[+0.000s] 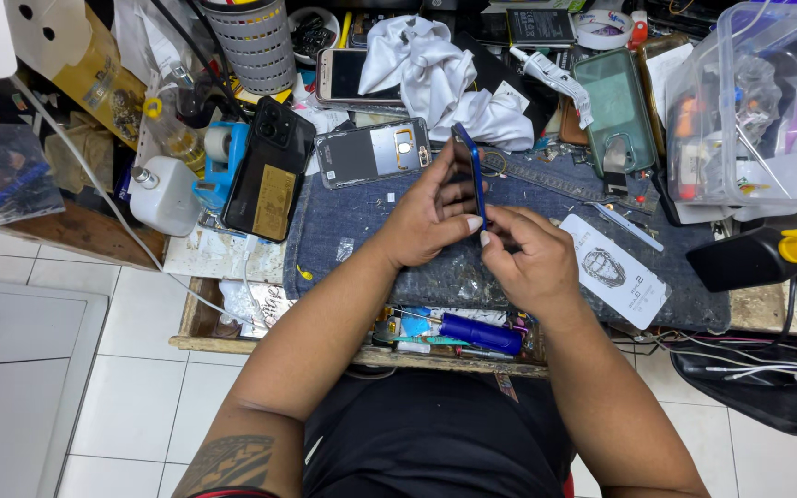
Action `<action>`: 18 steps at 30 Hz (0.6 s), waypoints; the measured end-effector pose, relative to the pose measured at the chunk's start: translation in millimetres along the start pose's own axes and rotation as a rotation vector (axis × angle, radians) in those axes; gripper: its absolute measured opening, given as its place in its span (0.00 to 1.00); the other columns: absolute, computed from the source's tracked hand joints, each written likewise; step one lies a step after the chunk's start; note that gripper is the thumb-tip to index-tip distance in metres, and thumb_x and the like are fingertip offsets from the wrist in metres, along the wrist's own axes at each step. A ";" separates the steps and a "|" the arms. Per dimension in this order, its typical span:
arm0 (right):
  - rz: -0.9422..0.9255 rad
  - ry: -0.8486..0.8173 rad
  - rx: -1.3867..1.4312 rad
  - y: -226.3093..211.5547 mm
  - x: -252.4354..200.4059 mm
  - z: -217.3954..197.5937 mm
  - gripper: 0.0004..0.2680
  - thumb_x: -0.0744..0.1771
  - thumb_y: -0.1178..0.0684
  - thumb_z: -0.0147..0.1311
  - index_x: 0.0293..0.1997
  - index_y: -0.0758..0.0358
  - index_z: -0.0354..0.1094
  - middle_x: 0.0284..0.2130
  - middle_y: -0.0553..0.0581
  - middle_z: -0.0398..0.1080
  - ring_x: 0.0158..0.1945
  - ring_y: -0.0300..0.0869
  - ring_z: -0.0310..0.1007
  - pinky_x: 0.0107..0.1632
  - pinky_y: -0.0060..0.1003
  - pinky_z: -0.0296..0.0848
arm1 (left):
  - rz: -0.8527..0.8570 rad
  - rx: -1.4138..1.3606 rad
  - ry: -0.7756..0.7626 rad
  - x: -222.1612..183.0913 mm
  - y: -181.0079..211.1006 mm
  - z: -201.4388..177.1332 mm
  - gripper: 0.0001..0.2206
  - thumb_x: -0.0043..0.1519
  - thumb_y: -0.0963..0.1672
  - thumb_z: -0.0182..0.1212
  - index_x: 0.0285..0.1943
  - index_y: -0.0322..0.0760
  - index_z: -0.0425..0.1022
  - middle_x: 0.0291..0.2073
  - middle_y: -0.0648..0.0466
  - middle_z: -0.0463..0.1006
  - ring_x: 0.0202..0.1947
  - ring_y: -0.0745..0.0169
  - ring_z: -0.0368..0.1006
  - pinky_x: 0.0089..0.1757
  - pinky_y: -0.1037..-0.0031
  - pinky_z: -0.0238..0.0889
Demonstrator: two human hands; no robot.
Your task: The person uses a screwdriver and tweezers to disassemble a mobile phone, detaches internal components, and handles the phone frame and parts on a cluttered workbench.
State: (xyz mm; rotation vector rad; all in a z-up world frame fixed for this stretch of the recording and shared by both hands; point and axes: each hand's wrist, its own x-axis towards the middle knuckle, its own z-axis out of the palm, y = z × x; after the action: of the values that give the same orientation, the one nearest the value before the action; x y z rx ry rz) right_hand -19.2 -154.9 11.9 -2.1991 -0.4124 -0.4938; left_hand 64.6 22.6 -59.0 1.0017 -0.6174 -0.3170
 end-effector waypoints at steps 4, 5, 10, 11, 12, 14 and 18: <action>0.025 0.000 -0.032 -1.8 -1.2 2.5 0.13 0.65 0.62 0.60 0.55 0.68 0.73 0.40 0.60 0.78 0.39 0.41 0.82 0.42 0.33 0.80 | 0.029 0.065 0.055 0.7 0.6 0.3 0.51 0.60 0.34 0.63 0.85 0.49 0.25 0.75 0.44 0.51 0.69 0.52 0.63 0.64 0.61 0.64; 0.018 0.005 -0.040 -1.8 -0.1 3.0 0.13 0.65 0.62 0.60 0.55 0.68 0.73 0.41 0.61 0.78 0.40 0.42 0.82 0.43 0.33 0.80 | 0.045 0.083 0.060 1.0 2.4 0.7 0.51 0.60 0.34 0.63 0.84 0.51 0.24 0.76 0.44 0.49 0.70 0.52 0.62 0.64 0.60 0.64; 0.066 -0.007 -0.075 -1.8 1.0 5.3 0.15 0.64 0.62 0.60 0.57 0.68 0.70 0.42 0.62 0.79 0.45 0.43 0.83 0.47 0.35 0.80 | 0.053 0.181 0.103 0.4 19.1 7.7 0.54 0.57 0.34 0.63 0.84 0.58 0.25 0.75 0.41 0.49 0.71 0.45 0.64 0.65 0.55 0.65; 0.053 0.005 -0.052 -1.9 0.9 6.0 0.15 0.64 0.62 0.60 0.57 0.68 0.70 0.43 0.63 0.79 0.45 0.43 0.83 0.48 0.35 0.80 | 0.047 0.202 0.103 0.7 22.2 9.1 0.53 0.57 0.34 0.62 0.84 0.59 0.26 0.77 0.41 0.47 0.72 0.44 0.63 0.66 0.54 0.64; 0.040 0.017 -0.030 -1.9 0.7 7.0 0.15 0.64 0.63 0.59 0.58 0.69 0.69 0.44 0.63 0.79 0.46 0.44 0.82 0.49 0.35 0.81 | 0.041 0.223 0.103 0.9 24.5 10.3 0.53 0.57 0.34 0.62 0.84 0.59 0.27 0.79 0.41 0.45 0.73 0.43 0.62 0.66 0.53 0.64; 0.032 0.029 -0.019 -1.7 0.8 8.1 0.15 0.65 0.63 0.59 0.58 0.69 0.69 0.44 0.64 0.78 0.46 0.44 0.82 0.49 0.35 0.81 | 0.034 0.199 0.104 2.1 27.1 11.7 0.52 0.57 0.34 0.62 0.84 0.58 0.28 0.79 0.41 0.46 0.73 0.42 0.63 0.66 0.52 0.64; 0.027 0.022 -0.074 -4.1 -1.9 8.3 0.15 0.65 0.63 0.59 0.57 0.68 0.69 0.43 0.64 0.79 0.46 0.45 0.83 0.49 0.36 0.81 | 0.015 0.188 0.106 1.8 27.0 11.2 0.52 0.57 0.34 0.62 0.85 0.58 0.29 0.78 0.38 0.49 0.72 0.42 0.64 0.66 0.52 0.66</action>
State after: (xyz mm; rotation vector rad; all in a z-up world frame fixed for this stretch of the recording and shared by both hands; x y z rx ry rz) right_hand -21.0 -146.1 8.9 -2.2652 -0.3577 -0.5252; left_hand 58.3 27.9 -30.8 1.1859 -0.5658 -0.1931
